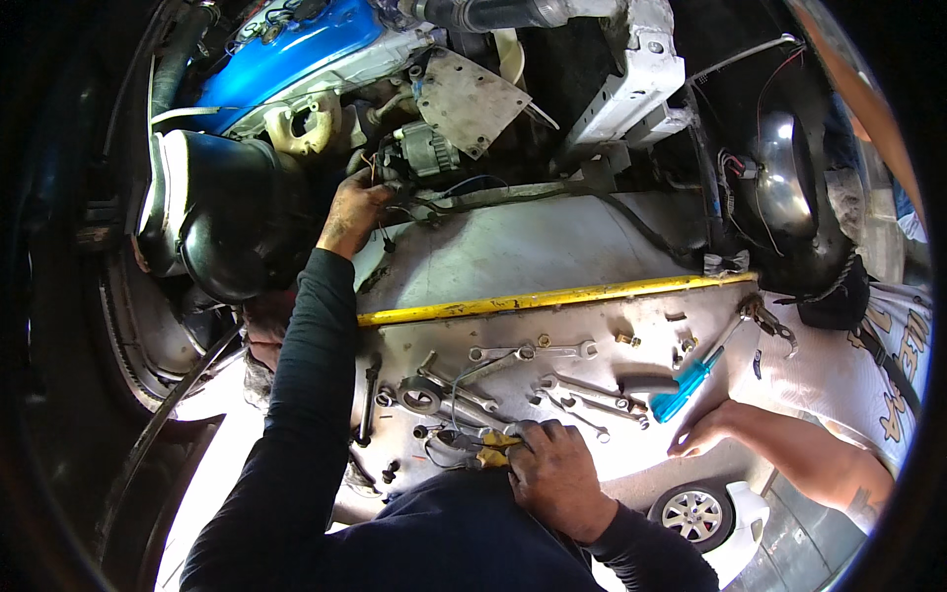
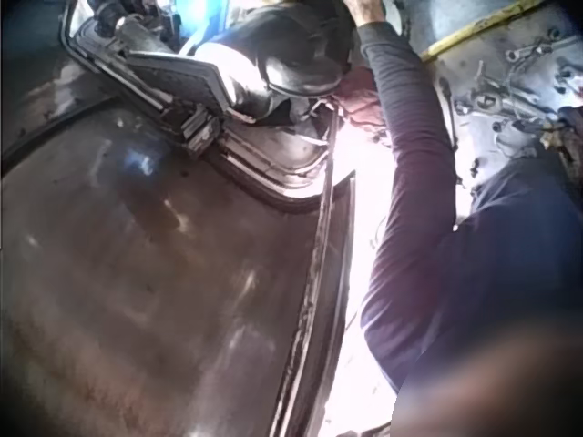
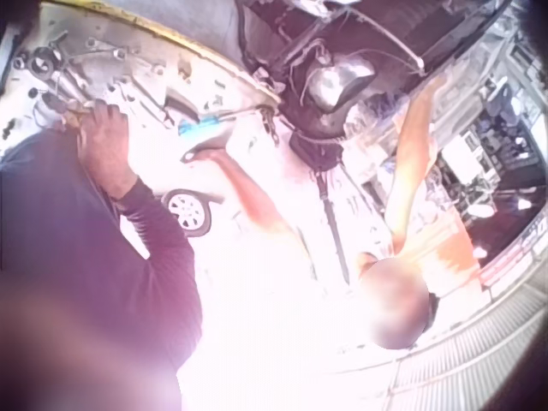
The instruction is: The person works under the hood of a blue car, manipulating wires and components near the alternator. They use pliers to strip wire insulation and connect wires to terminals, then secure the connections with a wrench. Tools and a rag are placed on the hood during the process.
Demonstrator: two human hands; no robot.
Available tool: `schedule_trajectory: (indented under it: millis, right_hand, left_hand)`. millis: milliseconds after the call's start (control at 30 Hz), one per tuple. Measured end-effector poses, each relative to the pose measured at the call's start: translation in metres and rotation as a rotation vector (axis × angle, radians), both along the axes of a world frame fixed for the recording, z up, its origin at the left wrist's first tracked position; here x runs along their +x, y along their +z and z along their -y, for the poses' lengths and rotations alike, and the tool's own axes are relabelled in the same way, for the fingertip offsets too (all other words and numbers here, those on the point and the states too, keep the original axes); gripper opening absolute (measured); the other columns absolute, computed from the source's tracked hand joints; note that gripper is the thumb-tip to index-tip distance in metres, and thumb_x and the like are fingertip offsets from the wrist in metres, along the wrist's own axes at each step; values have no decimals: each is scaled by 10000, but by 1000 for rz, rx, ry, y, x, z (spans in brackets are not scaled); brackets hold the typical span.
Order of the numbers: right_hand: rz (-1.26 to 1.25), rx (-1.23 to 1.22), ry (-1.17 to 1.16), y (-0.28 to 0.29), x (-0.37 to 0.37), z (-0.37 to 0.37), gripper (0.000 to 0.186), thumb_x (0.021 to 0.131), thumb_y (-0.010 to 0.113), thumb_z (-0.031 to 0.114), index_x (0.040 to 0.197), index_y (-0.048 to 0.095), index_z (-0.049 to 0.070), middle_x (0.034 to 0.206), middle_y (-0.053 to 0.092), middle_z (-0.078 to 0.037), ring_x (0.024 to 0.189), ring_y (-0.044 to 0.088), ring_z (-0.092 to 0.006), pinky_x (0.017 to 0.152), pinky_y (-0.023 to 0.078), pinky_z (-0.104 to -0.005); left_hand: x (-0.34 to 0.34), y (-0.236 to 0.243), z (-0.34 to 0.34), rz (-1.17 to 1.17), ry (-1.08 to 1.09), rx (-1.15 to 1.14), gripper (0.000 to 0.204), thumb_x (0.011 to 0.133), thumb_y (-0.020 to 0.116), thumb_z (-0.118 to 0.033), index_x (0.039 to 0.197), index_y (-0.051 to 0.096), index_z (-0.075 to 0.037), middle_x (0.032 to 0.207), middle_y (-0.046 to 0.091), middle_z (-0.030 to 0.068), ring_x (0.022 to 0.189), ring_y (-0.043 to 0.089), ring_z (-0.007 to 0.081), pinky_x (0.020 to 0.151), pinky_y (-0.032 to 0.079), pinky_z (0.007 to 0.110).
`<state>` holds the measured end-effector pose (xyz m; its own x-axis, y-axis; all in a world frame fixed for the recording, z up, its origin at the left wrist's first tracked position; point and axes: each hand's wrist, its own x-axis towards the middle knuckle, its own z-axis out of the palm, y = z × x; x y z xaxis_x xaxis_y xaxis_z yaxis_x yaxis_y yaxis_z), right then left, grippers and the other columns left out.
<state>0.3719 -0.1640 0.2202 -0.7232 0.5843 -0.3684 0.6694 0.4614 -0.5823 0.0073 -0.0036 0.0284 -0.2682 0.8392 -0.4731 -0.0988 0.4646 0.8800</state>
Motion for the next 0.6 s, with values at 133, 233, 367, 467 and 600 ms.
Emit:
schedule_trajectory:
  millis: [133,233,367,467,600]
  right_hand:
    - [-36,142,-4,-3,0,-4,215,791,744,175,947,728,29,1164,618,-165,1002,598,-327,847,494,-448]
    - [-127,107,-68,-8,-8,-42,273,839,761,173,1047,681,16,1211,595,-179,1066,577,-367,915,484,-477]
    - [-98,552,-55,-78,-66,-123,319,862,728,182,1099,657,-19,1174,599,-236,1076,582,-423,929,476,-527]
    - [-319,708,-126,-148,-131,-169,296,863,704,217,1033,671,-23,1109,621,-235,1031,612,-417,908,492,-533]
    - [-348,417,-249,-196,-184,-196,258,859,684,215,992,696,-6,1123,619,-196,1038,620,-405,884,509,-533]
  left_hand:
    - [-2,-1,-1,-80,-37,-19,305,874,587,34,1161,689,37,969,723,59,798,636,117,703,514,267]
    - [-3,-4,-1,-93,-48,-4,311,862,597,15,1160,684,45,961,723,60,791,633,122,700,511,274]
    - [-5,-6,0,-100,-54,-9,325,851,611,-5,1163,679,54,957,727,64,786,631,130,698,511,283]
    - [-6,-4,-1,-141,-98,-33,343,847,614,-2,1179,675,54,966,733,74,803,641,135,716,521,287]
    - [-3,-1,0,-91,-87,-14,346,844,621,-15,1178,678,55,983,741,95,836,660,150,756,533,300]
